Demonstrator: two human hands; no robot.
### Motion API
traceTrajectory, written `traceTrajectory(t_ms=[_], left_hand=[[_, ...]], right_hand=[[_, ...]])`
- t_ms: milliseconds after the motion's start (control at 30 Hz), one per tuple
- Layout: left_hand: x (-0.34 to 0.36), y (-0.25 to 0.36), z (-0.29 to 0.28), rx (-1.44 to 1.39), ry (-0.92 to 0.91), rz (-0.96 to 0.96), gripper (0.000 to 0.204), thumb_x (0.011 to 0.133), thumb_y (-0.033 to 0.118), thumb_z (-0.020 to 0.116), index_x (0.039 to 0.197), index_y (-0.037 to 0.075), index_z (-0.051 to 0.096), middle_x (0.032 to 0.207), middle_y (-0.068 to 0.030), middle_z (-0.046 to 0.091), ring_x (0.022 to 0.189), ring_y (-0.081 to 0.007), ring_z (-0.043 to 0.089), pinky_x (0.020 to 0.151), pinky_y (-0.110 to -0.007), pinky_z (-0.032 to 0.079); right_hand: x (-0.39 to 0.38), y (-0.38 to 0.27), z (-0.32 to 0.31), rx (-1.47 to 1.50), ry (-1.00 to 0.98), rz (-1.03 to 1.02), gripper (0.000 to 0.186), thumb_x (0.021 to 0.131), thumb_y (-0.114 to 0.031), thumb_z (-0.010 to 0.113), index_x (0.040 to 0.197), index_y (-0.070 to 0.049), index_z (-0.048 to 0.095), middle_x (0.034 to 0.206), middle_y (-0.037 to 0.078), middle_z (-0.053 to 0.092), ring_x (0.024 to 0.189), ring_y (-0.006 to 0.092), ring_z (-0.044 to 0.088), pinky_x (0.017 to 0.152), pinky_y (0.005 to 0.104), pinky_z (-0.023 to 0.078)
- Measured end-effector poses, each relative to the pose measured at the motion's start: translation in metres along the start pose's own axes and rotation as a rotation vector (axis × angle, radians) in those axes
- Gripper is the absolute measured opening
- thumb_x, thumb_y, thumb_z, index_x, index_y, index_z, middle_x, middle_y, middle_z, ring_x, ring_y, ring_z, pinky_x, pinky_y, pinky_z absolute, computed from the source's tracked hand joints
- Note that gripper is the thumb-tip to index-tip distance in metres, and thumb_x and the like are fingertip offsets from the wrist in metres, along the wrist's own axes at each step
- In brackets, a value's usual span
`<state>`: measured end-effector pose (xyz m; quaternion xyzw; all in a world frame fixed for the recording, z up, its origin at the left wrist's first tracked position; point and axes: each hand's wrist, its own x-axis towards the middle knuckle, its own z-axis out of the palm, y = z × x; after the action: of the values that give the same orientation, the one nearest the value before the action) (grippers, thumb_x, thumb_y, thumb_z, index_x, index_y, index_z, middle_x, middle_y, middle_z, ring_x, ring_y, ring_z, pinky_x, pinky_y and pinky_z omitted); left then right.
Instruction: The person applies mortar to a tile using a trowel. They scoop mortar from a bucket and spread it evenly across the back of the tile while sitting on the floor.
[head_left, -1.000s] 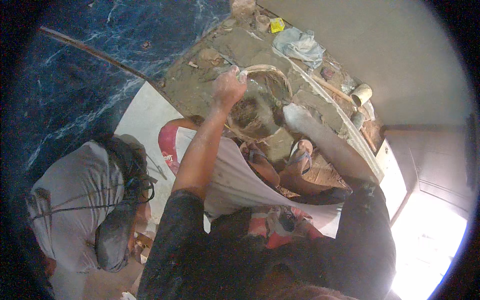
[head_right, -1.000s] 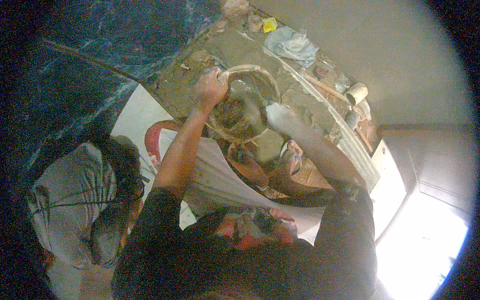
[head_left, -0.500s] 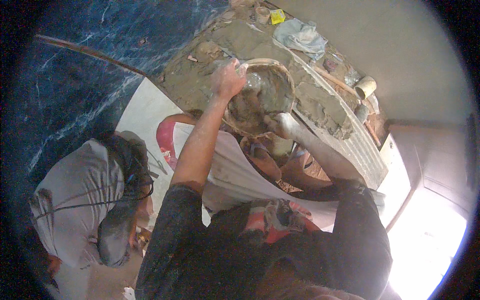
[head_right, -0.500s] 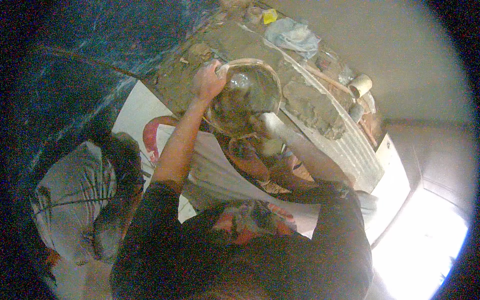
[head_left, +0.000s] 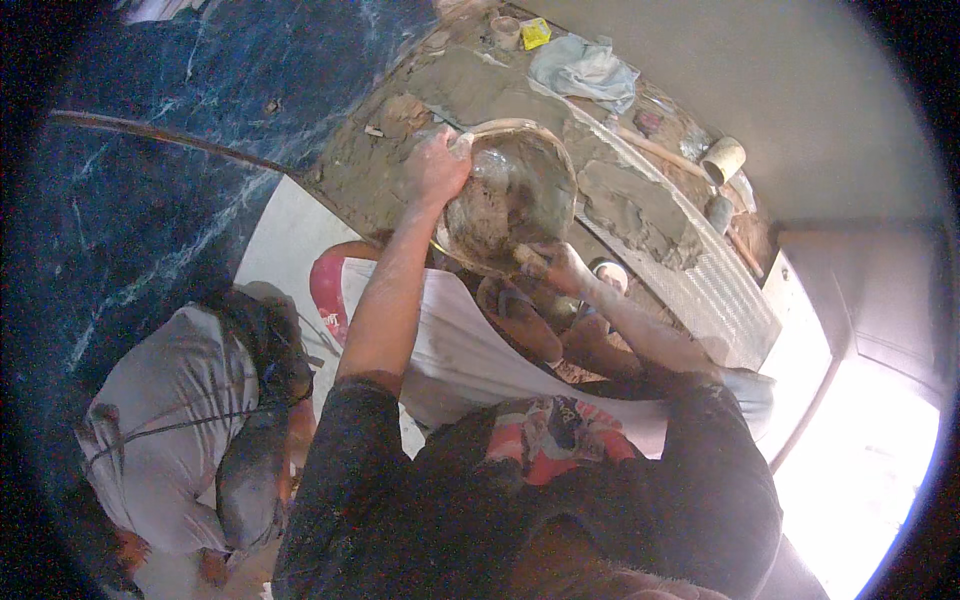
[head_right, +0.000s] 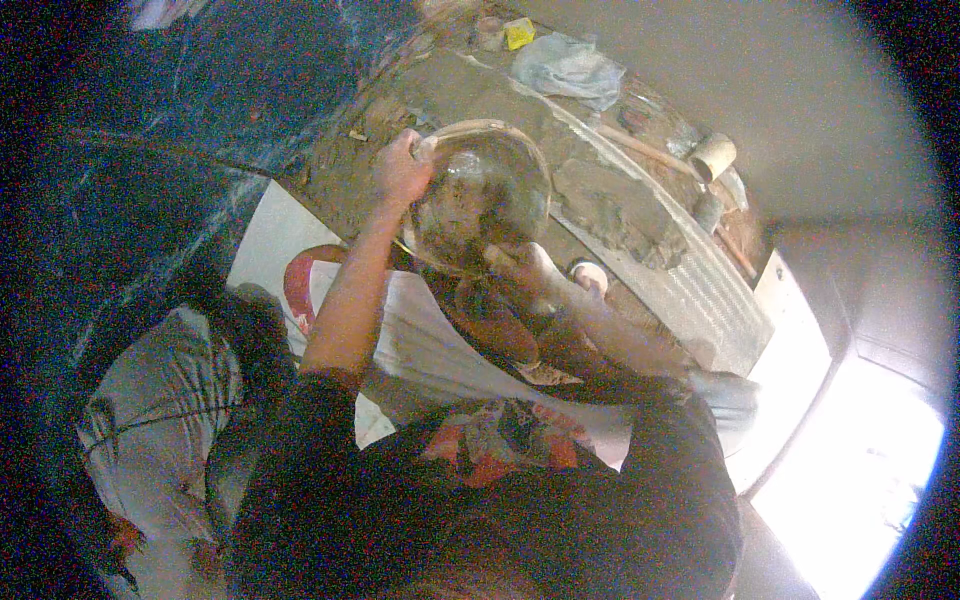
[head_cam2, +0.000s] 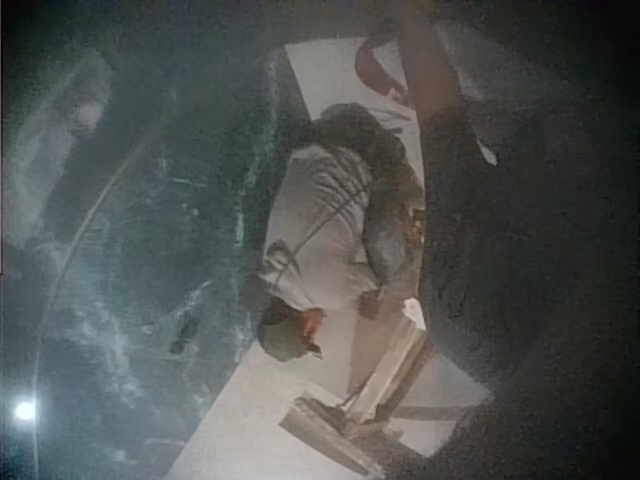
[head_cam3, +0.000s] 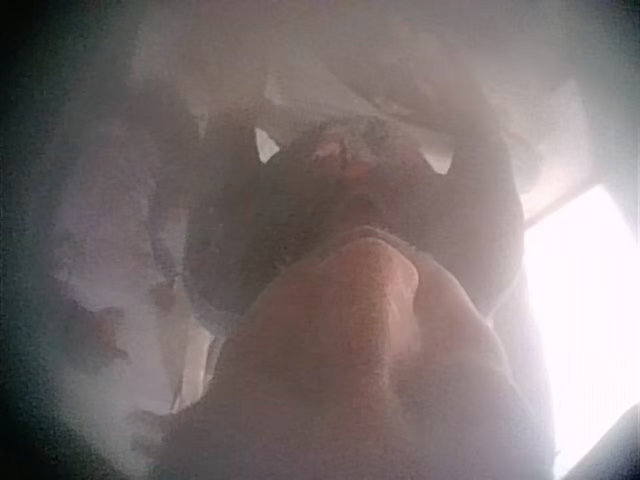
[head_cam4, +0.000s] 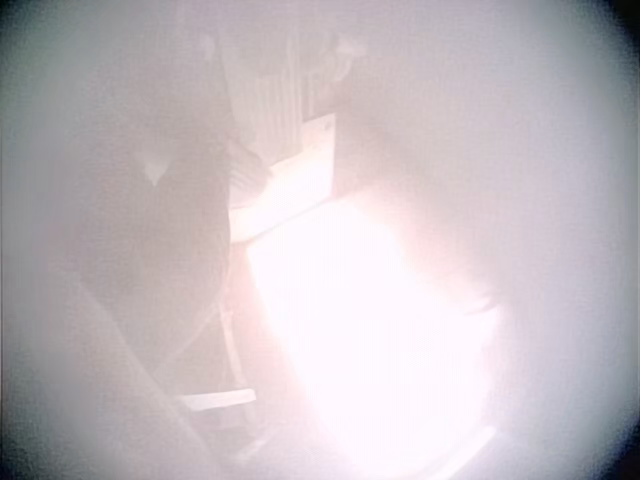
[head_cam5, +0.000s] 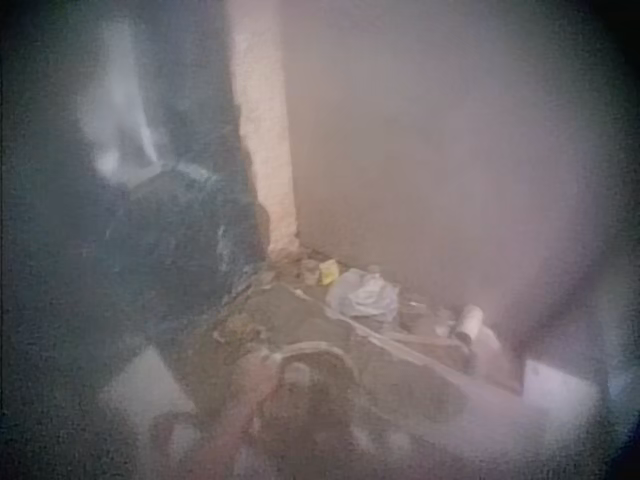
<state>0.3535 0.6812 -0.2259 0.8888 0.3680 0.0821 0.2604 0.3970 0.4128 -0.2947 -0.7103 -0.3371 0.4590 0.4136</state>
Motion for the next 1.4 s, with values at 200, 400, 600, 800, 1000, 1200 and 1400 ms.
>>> traceTrajectory(t_ms=[200,400,600,800,1000,1200,1400], left_hand=[[0.009,-0.015,0.017,0.081,0.140,0.038,0.044,0.086,0.042,0.055,0.109,0.007,0.063,0.105,-0.0202,0.064,0.101,-0.0372,0.059,0.087,-0.046,0.046],[-0.002,0.003,0.000,0.122,0.146,-0.023,0.044,0.085,0.041,0.056,0.107,0.004,0.063,0.109,-0.0191,0.063,0.102,-0.0381,0.058,0.087,-0.047,0.046],[-0.001,0.009,-0.004,0.089,0.086,0.023,0.038,0.084,0.038,0.058,0.100,0.003,0.063,0.102,-0.0199,0.064,0.101,-0.0377,0.059,0.084,-0.046,0.046],[-0.005,0.020,-0.007,0.062,0.098,0.082,0.033,0.084,0.033,0.058,0.095,0.002,0.063,0.099,-0.0214,0.064,0.096,-0.0393,0.059,0.082,-0.047,0.045],[0.012,-0.014,0.023,0.005,0.202,0.119,0.033,0.084,0.035,0.058,0.097,0.005,0.062,0.101,-0.0190,0.064,0.098,-0.0376,0.058,0.082,-0.047,0.045],[0.015,-0.019,0.017,0.082,0.122,0.079,0.039,0.082,0.036,0.061,0.107,0.006,0.062,0.105,-0.0181,0.064,0.100,-0.0381,0.058,0.084,-0.048,0.046],[0.001,-0.007,0.007,0.137,0.251,0.122,0.043,0.086,0.041,0.057,0.103,0.003,0.064,0.106,-0.0201,0.063,0.101,-0.0395,0.058,0.085,-0.047,0.045]], right_hand=[[-0.009,0.015,-0.018,-0.004,-0.069,-0.042,0.037,0.085,-0.018,0.064,0.119,-0.003,0.061,0.098,0.005,0.068,0.082,0.0108,0.060,0.073,0.0284,0.050],[-0.052,-0.053,-0.053,0.013,-0.022,0.079,0.037,0.082,-0.015,0.065,0.118,-0.004,0.062,0.086,0.002,0.067,0.073,0.0062,0.057,0.066,0.0244,0.049],[-0.070,-0.034,-0.079,-0.054,0.103,0.128,0.031,0.084,-0.026,0.068,0.109,-0.007,0.067,0.088,0.003,0.068,0.069,0.0125,0.062,0.067,0.0294,0.052],[-0.080,-0.016,-0.097,-0.106,0.211,0.028,0.034,0.080,-0.019,0.070,0.109,-0.002,0.066,0.083,0.005,0.068,0.073,0.0088,0.058,0.068,0.0281,0.049],[-0.109,-0.036,-0.120,-0.005,0.250,0.133,0.039,0.080,-0.016,0.069,0.115,0.001,0.063,0.085,0.006,0.067,0.079,0.0102,0.058,0.075,0.0286,0.048],[-0.169,-0.009,-0.170,-0.202,0.333,0.109,0.048,0.078,-0.014,0.067,0.124,-0.006,0.059,0.077,0.001,0.062,0.059,0.0057,0.053,0.050,0.0227,0.043],[-0.238,-0.061,-0.196,-0.385,0.429,0.400,0.052,0.077,-0.023,0.069,0.125,-0.006,0.058,0.082,0.009,0.067,0.063,0.0138,0.062,0.054,0.0282,0.051]])
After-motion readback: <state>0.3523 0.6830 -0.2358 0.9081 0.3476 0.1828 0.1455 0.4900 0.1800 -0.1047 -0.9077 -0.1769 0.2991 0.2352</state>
